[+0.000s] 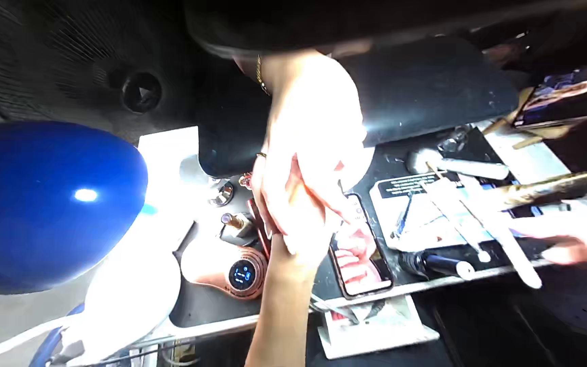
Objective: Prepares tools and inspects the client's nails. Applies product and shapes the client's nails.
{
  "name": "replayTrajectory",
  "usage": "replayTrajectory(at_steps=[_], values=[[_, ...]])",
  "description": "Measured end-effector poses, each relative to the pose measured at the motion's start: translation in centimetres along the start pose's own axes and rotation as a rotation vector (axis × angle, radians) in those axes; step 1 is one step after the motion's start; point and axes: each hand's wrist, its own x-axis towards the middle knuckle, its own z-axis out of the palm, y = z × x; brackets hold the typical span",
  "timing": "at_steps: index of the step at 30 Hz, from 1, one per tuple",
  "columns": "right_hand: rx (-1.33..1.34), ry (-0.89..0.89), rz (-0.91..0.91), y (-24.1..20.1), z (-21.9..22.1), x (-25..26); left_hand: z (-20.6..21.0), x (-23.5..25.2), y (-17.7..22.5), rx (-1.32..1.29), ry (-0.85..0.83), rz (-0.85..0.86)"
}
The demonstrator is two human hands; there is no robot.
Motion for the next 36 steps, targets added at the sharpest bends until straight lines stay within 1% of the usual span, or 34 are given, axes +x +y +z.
replayTrajectory(at_steps=[2, 3, 5, 8, 16, 18, 20, 23, 25, 26, 28, 30, 31, 33, 36], values=[[-0.090, -0.070, 0.044, 2.7, -1.6, -1.5, -0.5, -0.1, -0.2, 0.102, -0.107, 0.081], [-0.112, -0.099, 0.063, 4.3, -2.4, -2.6, -0.3, 0.0, -0.3, 0.096, -0.114, 0.116], [-0.205, -0.124, 0.086, 6.2, -2.8, -4.4, 0.2, 0.4, -0.4, -0.008, -0.081, 0.107], [-0.274, -0.131, 0.120, 7.1, -2.6, -5.4, 0.9, 0.9, -0.4, -0.065, -0.084, 0.093], [-0.289, -0.145, 0.174, 8.2, -1.9, -5.9, 1.0, 0.5, -0.2, -0.112, -0.094, 0.079], [-0.218, -0.131, 0.180, 8.2, -2.0, -5.9, 1.2, 0.4, -0.1, -0.111, -0.081, 0.073], [-0.050, -0.082, 0.166, 7.4, -2.4, -5.4, 1.3, 0.7, -0.1, -0.118, -0.056, 0.074], [0.073, 0.087, 0.070, 5.3, -3.2, -3.9, 1.2, 0.7, -0.1, -0.038, -0.044, 0.058], [0.115, 0.194, -0.041, 3.4, -1.9, -2.7, 0.7, 0.5, 0.0, -0.012, -0.072, 0.038], [0.131, 0.230, -0.107, 2.6, -0.5, -2.0, 1.0, 0.5, 0.0, -0.051, -0.058, 0.042], [0.241, 0.263, -0.226, 1.1, 3.3, 0.0, 1.2, 0.6, -0.2, -0.081, -0.071, 0.044], [0.366, 0.274, -0.292, 0.6, 6.8, 2.3, 1.1, 0.7, -0.3, 0.007, -0.116, 0.050], [0.401, 0.289, -0.307, 0.6, 8.4, 3.2, 1.2, 0.9, -0.2, 0.020, -0.099, 0.046], [0.393, 0.301, -0.325, 0.9, 10.4, 4.3, 1.0, 1.4, -0.4, -0.073, -0.010, 0.027], [0.303, 0.322, -0.329, 1.7, 11.7, 4.5, 1.0, 1.4, -0.7, -0.160, 0.103, 0.055]])
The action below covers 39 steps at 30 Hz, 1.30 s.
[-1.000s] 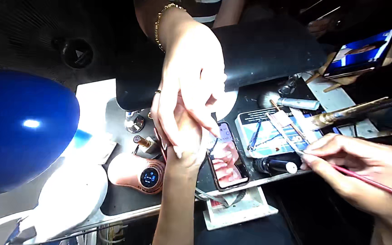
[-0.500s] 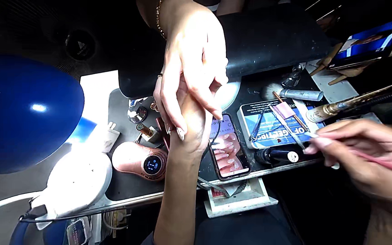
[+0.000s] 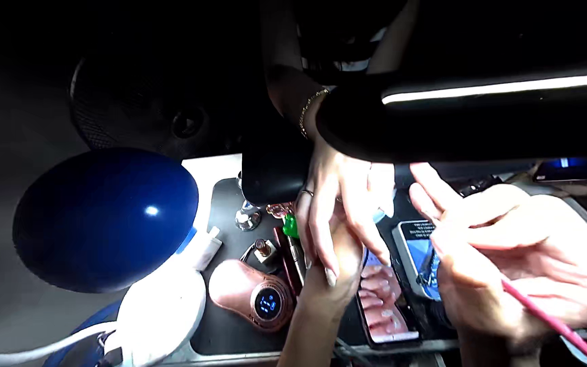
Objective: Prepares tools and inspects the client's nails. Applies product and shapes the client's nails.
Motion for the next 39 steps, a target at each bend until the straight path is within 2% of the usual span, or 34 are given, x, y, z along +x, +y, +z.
replayTrajectory(at_steps=[10, 14, 24, 39], values=[[-0.044, -0.123, -0.024, 1.2, -0.2, -0.8, -0.2, -0.5, -0.3, -0.092, 0.089, 0.047], [-0.140, -0.104, -0.044, 1.4, -0.4, -1.2, -0.1, -0.7, -0.3, -0.111, 0.099, 0.079], [-0.127, -0.109, -0.032, 1.4, -0.3, -1.1, -0.3, -1.0, -0.3, -0.117, 0.017, 0.083], [-0.133, -0.101, -0.034, 1.5, -0.3, -1.1, 0.4, -0.5, -0.2, -0.186, 0.109, 0.069]])
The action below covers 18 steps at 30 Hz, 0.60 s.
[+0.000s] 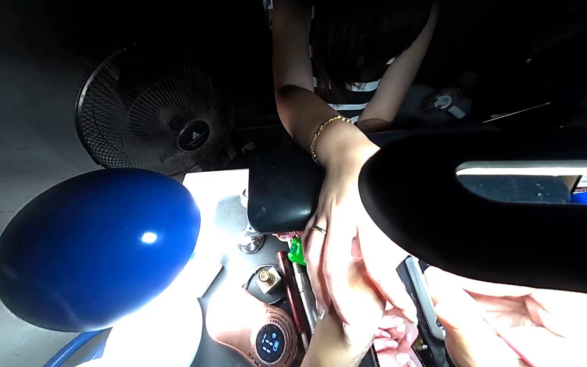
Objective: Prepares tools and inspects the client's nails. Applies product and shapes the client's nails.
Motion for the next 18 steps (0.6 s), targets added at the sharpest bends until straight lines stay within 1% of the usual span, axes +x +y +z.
replayTrajectory(at_steps=[4, 8, 12, 13, 18], values=[[-0.006, 0.007, -0.008, -0.02, 0.13, 0.10, 0.06, -0.04, 0.05, 0.012, 0.004, -0.010], [0.051, 0.028, -0.021, 0.09, 0.25, 0.33, 0.10, -0.07, 0.07, 0.017, -0.004, -0.009], [0.066, -0.016, -0.008, 0.07, -0.17, 0.24, -0.27, -0.25, 0.06, 0.035, -0.047, 0.012], [0.077, -0.030, -0.002, -0.01, -0.24, 0.23, -0.05, -0.12, -0.06, 0.035, -0.031, 0.024], [0.071, -0.036, 0.003, -0.25, -0.19, 0.16, -0.35, -0.38, 0.11, 0.037, -0.043, 0.000]])
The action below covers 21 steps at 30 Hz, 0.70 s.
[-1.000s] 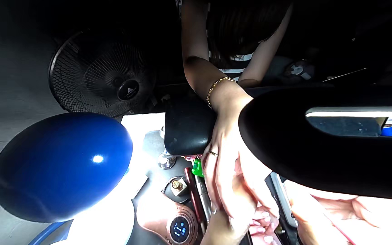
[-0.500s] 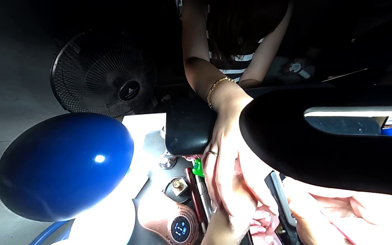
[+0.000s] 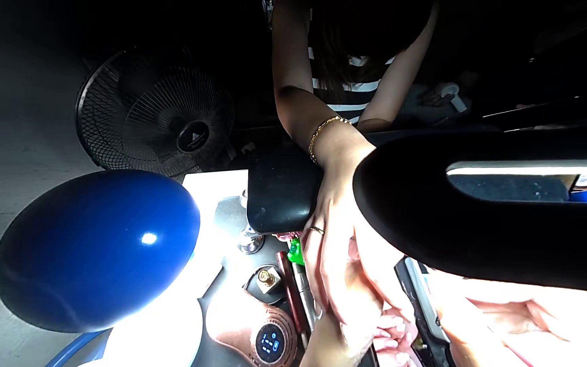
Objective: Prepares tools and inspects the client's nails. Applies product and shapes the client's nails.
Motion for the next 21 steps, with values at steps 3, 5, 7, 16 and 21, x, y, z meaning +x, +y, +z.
replayTrajectory(at_steps=[3, 5, 7, 16, 21], values=[[0.005, -0.003, -0.004, 0.0, 0.1, 0.0, 0.3, 0.3, -0.1, -0.011, 0.036, 0.004], [0.008, -0.002, -0.003, 0.1, 0.1, 0.0, -0.1, 0.2, -0.1, 0.010, -0.036, 0.017], [0.025, -0.010, 0.004, 0.1, 0.0, -0.1, -0.3, 0.2, -0.2, 0.047, -0.050, 0.032], [0.154, 0.092, 0.034, 0.2, 0.6, 0.2, -0.5, 0.0, 0.3, 0.000, -0.050, -0.028], [0.077, 0.100, -0.016, 0.4, 1.1, 0.0, -0.4, -0.3, 0.6, -0.028, -0.023, -0.031]])
